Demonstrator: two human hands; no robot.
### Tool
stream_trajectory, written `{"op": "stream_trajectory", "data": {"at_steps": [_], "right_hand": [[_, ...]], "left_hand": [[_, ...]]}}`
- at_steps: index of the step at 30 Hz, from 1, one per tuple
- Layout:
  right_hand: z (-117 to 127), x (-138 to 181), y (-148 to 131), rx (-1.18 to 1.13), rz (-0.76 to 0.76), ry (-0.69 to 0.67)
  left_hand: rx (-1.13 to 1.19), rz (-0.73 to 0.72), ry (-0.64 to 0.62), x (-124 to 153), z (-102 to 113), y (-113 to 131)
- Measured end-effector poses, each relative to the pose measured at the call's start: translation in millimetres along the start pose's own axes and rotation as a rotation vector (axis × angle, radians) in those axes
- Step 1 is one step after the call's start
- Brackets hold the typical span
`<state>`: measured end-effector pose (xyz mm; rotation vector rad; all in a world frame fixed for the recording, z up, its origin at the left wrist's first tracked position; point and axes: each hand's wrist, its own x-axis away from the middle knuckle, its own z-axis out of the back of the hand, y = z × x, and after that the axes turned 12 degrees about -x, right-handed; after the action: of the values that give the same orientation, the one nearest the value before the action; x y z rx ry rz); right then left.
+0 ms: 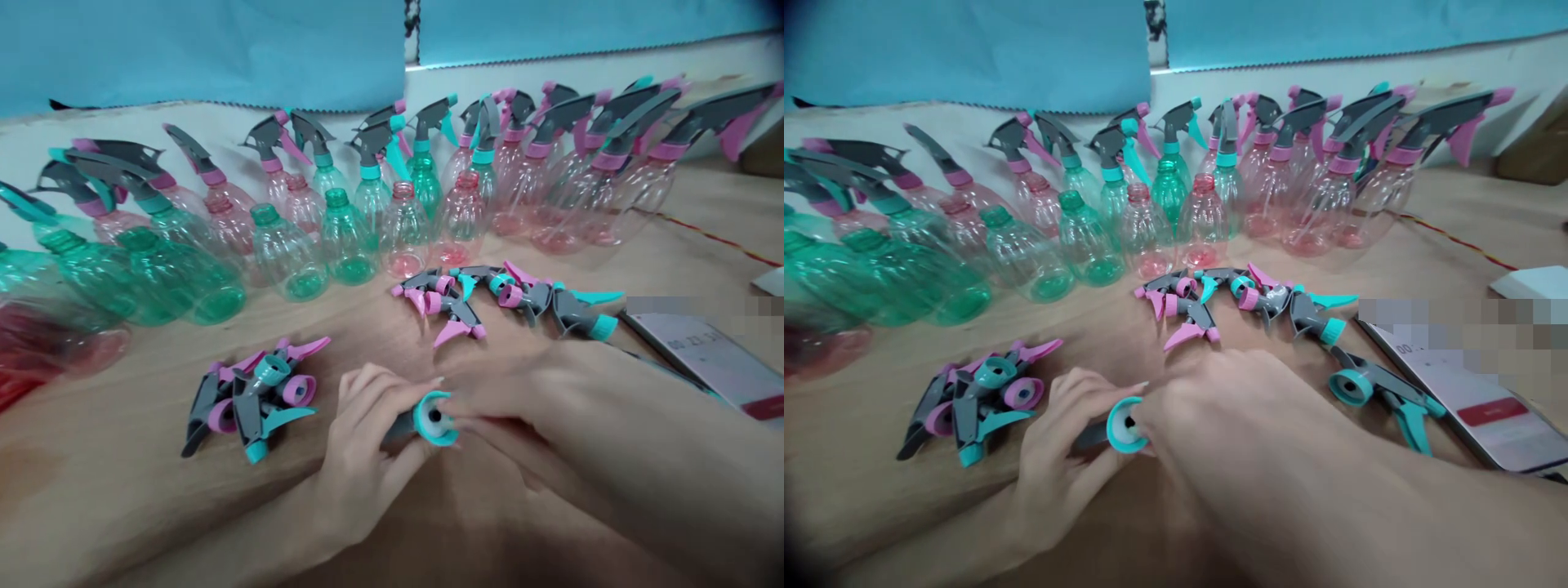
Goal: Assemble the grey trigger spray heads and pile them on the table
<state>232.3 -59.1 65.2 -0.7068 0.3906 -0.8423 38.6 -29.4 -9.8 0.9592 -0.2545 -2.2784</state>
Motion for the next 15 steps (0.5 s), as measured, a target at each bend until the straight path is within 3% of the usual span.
{"op": "stream_trajectory", "data": {"at_steps": [4,8,15], "right_hand": [[7.7,-6.8,0.5,-0.019,-0.044,0.026],[12.8,-11.8,6.6,-0.041,-0.064,-0.011],[20.5,-15.8,14.4,-0.245,-0.146,-0.090]], "left_hand": [[-0.009,0.044,0.036,-0.2,-0.3,-1.2],[-0.027,0.029,-0.003,0.6,0.1,-1.9],[-0.016,0.021,-0.044,1.4,1.7,-3.8]]}}
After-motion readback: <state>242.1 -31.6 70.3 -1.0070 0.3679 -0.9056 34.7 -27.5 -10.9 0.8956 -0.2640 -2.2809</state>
